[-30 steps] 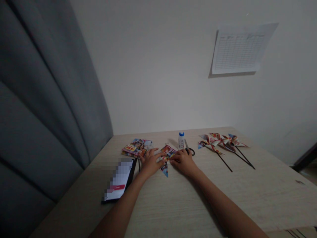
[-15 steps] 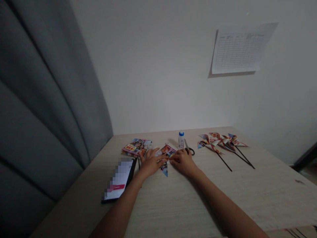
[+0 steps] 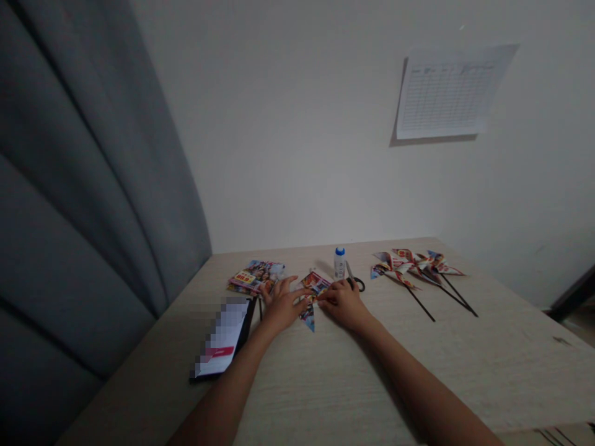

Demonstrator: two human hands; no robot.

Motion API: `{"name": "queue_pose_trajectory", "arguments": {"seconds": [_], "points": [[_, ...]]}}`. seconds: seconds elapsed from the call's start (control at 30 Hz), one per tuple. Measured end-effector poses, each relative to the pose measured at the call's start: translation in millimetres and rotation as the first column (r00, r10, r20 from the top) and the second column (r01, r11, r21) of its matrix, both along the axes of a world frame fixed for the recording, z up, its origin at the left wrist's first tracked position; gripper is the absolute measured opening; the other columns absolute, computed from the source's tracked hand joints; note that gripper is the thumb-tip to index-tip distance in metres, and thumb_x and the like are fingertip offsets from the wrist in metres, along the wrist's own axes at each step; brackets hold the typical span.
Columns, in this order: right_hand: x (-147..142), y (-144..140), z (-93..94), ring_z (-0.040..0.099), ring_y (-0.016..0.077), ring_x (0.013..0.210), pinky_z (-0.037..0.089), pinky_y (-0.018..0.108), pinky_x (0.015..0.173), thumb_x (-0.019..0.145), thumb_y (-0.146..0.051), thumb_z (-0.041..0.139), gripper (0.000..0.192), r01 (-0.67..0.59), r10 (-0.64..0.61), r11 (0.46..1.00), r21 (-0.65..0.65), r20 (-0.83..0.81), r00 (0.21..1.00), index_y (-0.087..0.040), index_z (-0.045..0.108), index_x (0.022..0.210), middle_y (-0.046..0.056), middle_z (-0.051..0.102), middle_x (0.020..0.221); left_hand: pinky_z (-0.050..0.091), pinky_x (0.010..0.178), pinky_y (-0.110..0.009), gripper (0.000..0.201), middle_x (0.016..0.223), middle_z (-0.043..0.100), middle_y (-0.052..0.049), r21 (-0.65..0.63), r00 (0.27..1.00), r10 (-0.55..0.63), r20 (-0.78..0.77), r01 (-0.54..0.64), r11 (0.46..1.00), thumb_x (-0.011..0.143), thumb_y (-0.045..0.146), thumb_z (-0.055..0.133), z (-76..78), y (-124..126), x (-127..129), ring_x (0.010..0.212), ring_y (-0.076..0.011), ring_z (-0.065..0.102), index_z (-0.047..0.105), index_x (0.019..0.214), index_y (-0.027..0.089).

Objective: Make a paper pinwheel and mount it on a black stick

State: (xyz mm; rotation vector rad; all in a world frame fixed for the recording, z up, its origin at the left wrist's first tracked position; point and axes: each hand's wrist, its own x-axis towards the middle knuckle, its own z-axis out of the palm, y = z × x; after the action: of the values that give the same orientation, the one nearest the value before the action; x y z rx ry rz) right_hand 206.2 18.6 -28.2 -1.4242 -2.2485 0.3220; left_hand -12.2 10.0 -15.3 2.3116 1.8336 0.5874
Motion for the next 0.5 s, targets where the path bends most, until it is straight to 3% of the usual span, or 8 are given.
{"name": "queue_pose_trajectory", "arguments": {"seconds": [0.23,0.5], "points": [[-0.5,0.5,1.0,0.056,0.0302,0.116,0.029,0.061,0.110,0.094,-0.043,0.061,0.025,0.006,-0.006,1.000,0.005,0.016,1.000,-0.034,0.080,0.108,0.007,0.073,0.111,-0.008,0.115,-0.079,0.027,0.161,0.043,0.005,-0.028,1.000,0.002,-0.022,-0.002,1.000,0.095,0.052,0.058,-1.1,-1.1,0.4,0.148,-0.0386,0.030,0.072,0.117,0.055],[-0.7,0.1,-0.5,0.055,0.0302,0.119,0.025,0.063,0.112,0.094,-0.043,0.060,0.024,0.014,-0.014,1.000,0.002,0.010,1.000,-0.034,0.080,0.105,0.006,0.073,0.113,-0.009,0.115,-0.079,0.029,0.163,0.041,0.002,-0.082,1.000,0.005,-0.028,-0.008,0.997,0.095,0.053,0.057,-0.1,1.2,0.1,0.151,-0.0377,0.026,0.072,0.120,0.053]]}}
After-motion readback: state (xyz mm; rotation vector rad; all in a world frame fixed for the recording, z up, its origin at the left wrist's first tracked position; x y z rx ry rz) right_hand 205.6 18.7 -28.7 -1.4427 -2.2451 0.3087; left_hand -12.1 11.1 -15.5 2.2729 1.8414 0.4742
